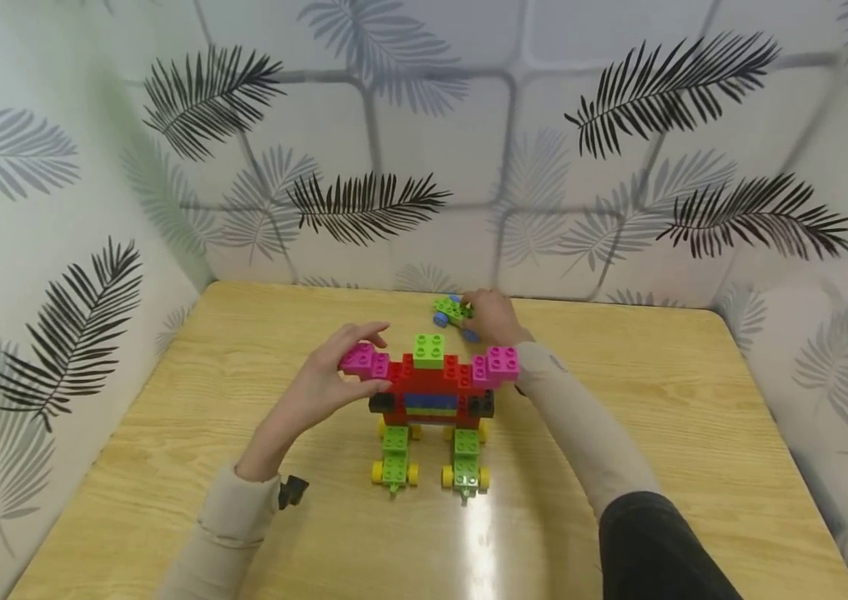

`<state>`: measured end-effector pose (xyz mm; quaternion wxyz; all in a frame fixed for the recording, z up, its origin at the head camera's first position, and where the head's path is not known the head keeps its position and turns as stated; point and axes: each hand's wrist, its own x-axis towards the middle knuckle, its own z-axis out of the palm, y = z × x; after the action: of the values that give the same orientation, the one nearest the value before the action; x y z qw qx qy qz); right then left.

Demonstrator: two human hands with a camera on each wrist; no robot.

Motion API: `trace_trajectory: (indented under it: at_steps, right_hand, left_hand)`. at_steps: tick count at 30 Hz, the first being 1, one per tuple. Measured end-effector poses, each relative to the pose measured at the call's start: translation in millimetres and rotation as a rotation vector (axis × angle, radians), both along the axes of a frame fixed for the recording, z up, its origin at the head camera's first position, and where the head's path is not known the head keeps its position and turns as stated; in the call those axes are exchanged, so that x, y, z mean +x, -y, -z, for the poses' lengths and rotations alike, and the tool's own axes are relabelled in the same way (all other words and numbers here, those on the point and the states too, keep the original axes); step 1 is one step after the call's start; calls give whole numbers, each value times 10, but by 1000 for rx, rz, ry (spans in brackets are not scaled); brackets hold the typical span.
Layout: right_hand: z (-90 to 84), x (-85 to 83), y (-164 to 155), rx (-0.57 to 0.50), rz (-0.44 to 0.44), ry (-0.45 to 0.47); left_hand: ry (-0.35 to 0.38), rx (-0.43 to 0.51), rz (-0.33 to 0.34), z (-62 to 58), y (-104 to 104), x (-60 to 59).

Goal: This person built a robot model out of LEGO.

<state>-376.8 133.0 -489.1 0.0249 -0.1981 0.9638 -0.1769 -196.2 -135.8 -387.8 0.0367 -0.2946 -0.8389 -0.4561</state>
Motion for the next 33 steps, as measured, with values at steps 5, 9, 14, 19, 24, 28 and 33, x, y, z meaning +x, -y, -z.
trace_trajectory:
  at_steps: [5,9,14,19,24,28,33]
  right_hand:
    - [-5,64,-71,-46,-29,-5]
    - [-83,130,-170,-107,-55,0]
    - [-349,232,-245,-158,-76,4]
    - [-760,340,-247,-198,-134,-64]
    - [-1192,511,-258,-196,-200,-105]
    - [-1502,668,-274,-185,-277,-158]
    - [-1796,896,-260,-168,-368,-214]
  left_hand:
    - [83,135,-10,141,-9,30]
    - [162,232,-1,216,-15,44]
    - [232,281,-3,284,-13,51]
    - [274,323,-14,320,-22,43]
    - [306,340,-35,331,-37,47]
    - [327,347,-46,327,-65,48]
    - [323,353,-48,315,-89,39]
